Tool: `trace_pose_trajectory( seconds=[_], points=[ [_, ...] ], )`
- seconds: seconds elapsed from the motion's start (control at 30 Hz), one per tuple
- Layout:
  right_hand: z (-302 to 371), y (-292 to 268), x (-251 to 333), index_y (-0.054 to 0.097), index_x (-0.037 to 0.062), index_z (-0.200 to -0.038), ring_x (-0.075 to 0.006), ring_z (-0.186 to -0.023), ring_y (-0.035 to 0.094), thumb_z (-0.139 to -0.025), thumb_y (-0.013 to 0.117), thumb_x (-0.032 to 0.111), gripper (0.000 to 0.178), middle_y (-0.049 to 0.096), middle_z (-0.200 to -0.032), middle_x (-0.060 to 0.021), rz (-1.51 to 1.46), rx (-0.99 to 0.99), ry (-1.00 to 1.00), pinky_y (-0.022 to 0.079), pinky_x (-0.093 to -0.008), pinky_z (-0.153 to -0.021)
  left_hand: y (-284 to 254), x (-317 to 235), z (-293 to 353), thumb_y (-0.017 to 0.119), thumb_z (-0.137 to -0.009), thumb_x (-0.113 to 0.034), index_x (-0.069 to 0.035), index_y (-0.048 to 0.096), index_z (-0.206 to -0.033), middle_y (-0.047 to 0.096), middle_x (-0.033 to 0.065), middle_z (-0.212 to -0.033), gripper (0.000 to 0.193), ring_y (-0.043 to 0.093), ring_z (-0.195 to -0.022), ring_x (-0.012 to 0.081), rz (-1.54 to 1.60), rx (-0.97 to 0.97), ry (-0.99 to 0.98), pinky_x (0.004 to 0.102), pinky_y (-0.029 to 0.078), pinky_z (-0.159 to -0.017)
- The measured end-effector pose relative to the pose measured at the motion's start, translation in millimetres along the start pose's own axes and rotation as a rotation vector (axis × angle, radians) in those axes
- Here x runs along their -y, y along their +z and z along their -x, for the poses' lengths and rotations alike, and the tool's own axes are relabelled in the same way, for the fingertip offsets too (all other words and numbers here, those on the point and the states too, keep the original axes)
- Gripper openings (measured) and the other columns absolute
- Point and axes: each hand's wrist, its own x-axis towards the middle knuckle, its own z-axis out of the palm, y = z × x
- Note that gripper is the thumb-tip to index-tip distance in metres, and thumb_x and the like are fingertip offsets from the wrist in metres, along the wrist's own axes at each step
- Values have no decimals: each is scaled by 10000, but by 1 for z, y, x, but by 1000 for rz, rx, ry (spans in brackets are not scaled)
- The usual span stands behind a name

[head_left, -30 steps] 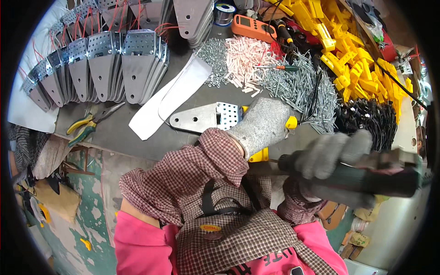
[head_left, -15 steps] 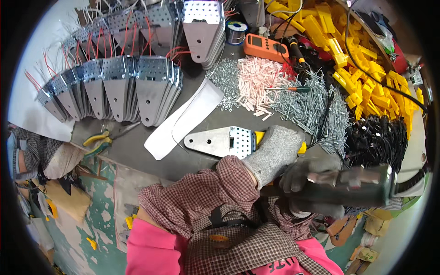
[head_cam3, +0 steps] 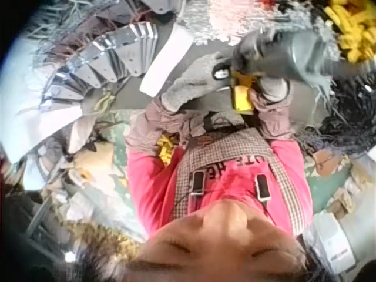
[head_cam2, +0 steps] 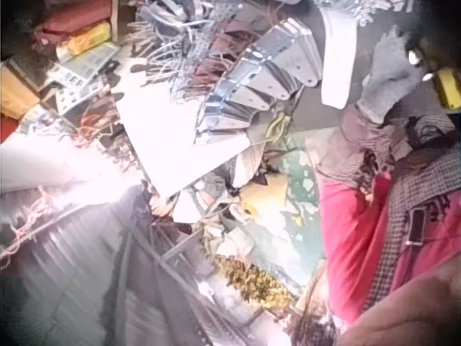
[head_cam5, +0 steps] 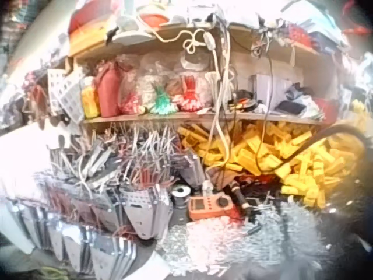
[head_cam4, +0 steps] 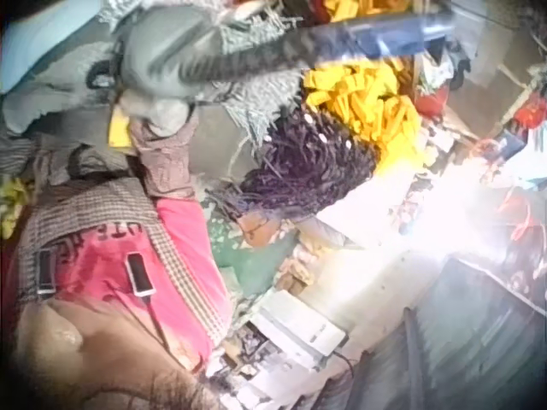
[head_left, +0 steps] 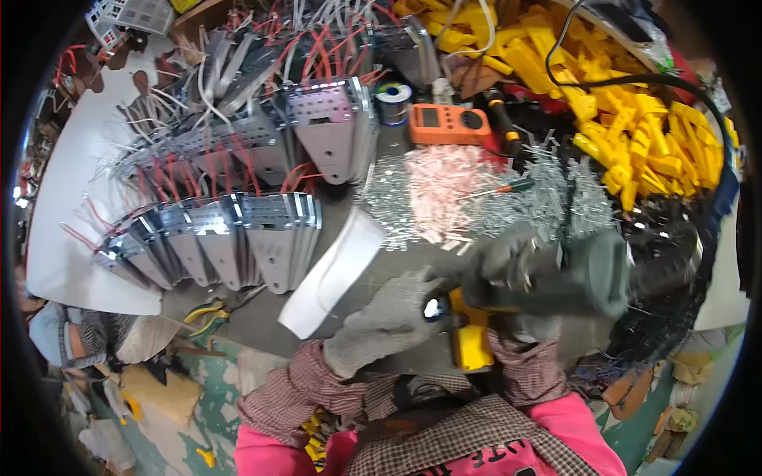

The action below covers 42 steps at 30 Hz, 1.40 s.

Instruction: The person assembles electrical tools by connecting wires into the casing, soldering electrical connections with a soldering iron, and securing the plastic housing with screws using an electric screwdriver.

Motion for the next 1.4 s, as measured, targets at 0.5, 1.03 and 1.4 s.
trace_pose_trajectory(
  seconds=[0.5,1.03,1.4],
  points=[
    [133,-38,-19,511,5,-1146,-187,-967,563,-807,805,345,563,538,-1050,-71,-42,-591,393,494,-363,-873,1,-12,1,755,-798,-375,-49,544,-1245,531,197,-1243,592,563,-1106,410,77,-91,-36,480,455,-942],
    [92,-90,70,495,126,-1264,-194,-961,571,-904,659,199,403,572,-1123,-101,-539,-643,-138,412,-460,-1023,-39,-6,-23,595,-805,-167,-59,679,-929,614,78,-975,184,586,-998,225,-1291,178,193,417,468,-912],
    [106,-99,66,516,87,-1184,-148,-792,554,-953,602,206,274,542,-951,-75,-400,-802,-140,468,-405,-885,-26,-10,-19,628,-835,-177,-19,593,-940,583,150,-936,193,615,-873,329,-849,-146,-91,413,513,-748]
  ],
)
